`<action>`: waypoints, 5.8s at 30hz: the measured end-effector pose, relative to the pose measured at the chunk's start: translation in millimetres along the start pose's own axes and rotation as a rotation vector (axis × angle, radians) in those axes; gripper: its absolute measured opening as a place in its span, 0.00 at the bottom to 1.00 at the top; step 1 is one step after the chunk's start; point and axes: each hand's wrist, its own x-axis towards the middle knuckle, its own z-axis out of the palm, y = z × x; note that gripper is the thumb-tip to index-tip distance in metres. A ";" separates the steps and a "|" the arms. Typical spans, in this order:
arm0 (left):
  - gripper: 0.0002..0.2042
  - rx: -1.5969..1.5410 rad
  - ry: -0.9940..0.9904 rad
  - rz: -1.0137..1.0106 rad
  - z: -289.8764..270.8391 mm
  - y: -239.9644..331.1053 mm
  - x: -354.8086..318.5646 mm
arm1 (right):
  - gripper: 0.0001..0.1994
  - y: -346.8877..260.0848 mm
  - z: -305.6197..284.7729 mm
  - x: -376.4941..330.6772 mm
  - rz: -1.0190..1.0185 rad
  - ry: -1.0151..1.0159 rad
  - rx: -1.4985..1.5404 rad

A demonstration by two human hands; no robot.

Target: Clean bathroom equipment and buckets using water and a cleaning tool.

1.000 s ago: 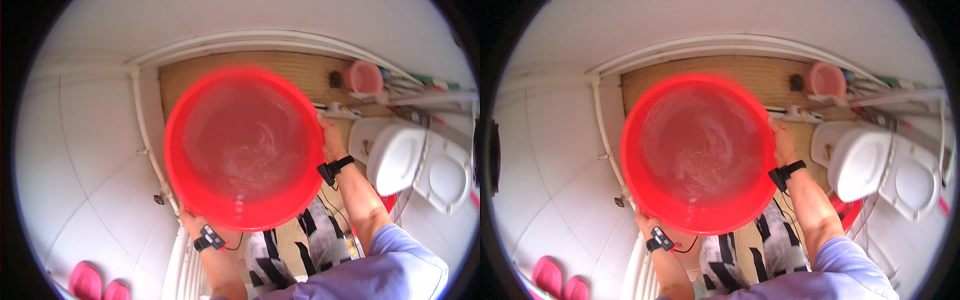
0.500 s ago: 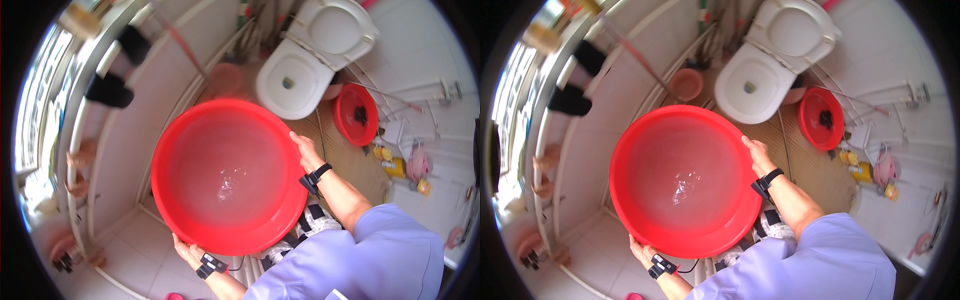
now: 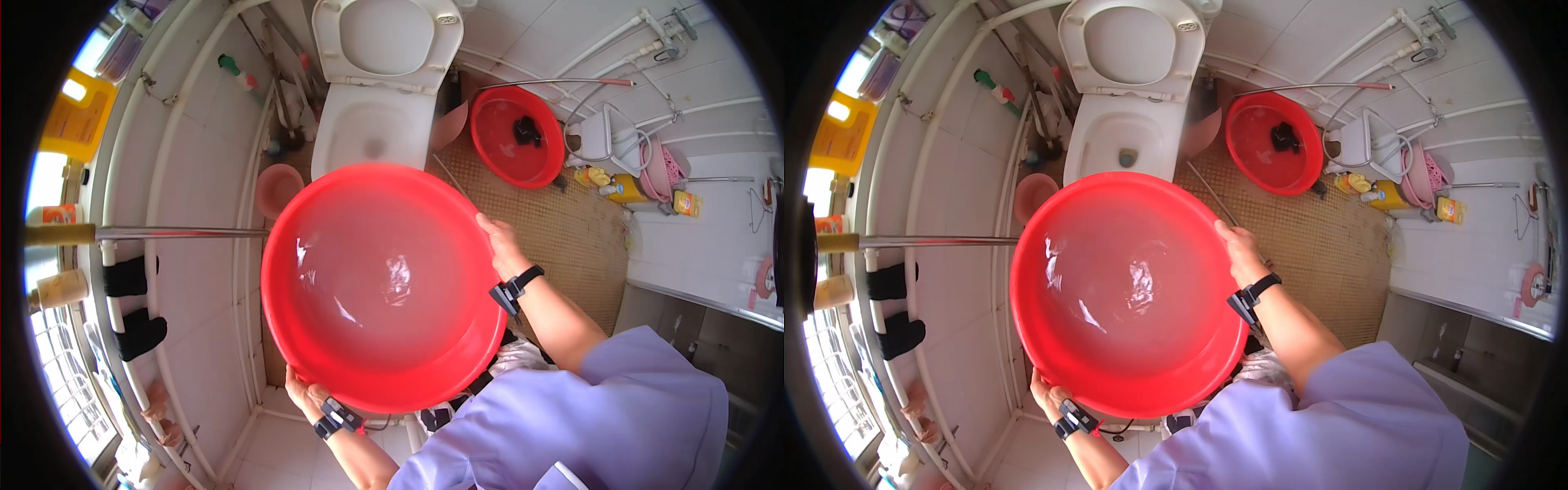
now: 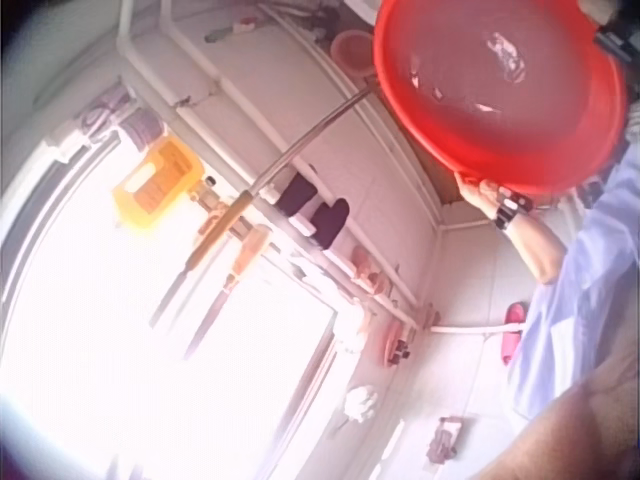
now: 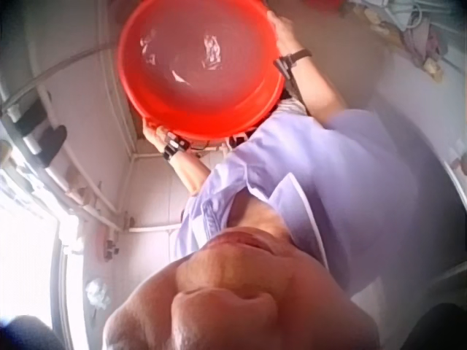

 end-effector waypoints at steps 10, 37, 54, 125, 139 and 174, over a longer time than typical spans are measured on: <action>0.16 0.140 -0.002 -0.148 95.9 -55.5 10.3 | 0.11 -49.2 -70.7 49.0 0.053 0.095 0.043; 0.20 0.228 -0.089 -0.165 146.2 -75.0 -22.5 | 0.16 -149.9 -82.7 95.1 0.275 -0.062 -0.141; 0.32 0.180 0.068 -0.090 210.4 -34.9 -66.0 | 0.18 -201.2 -118.2 89.9 0.385 -0.478 -0.384; 0.35 0.481 -1.114 0.575 422.5 -93.3 -241.2 | 0.05 -71.6 -53.7 3.8 0.949 -0.340 0.166; 0.21 0.516 -0.201 0.683 231.1 -65.5 -345.9 | 0.21 -194.8 -120.0 -94.1 0.385 -0.563 -0.103; 0.05 -0.505 0.190 0.317 -67.5 -379.4 -468.1 | 0.07 -176.4 -733.0 -121.4 0.371 -0.186 -1.170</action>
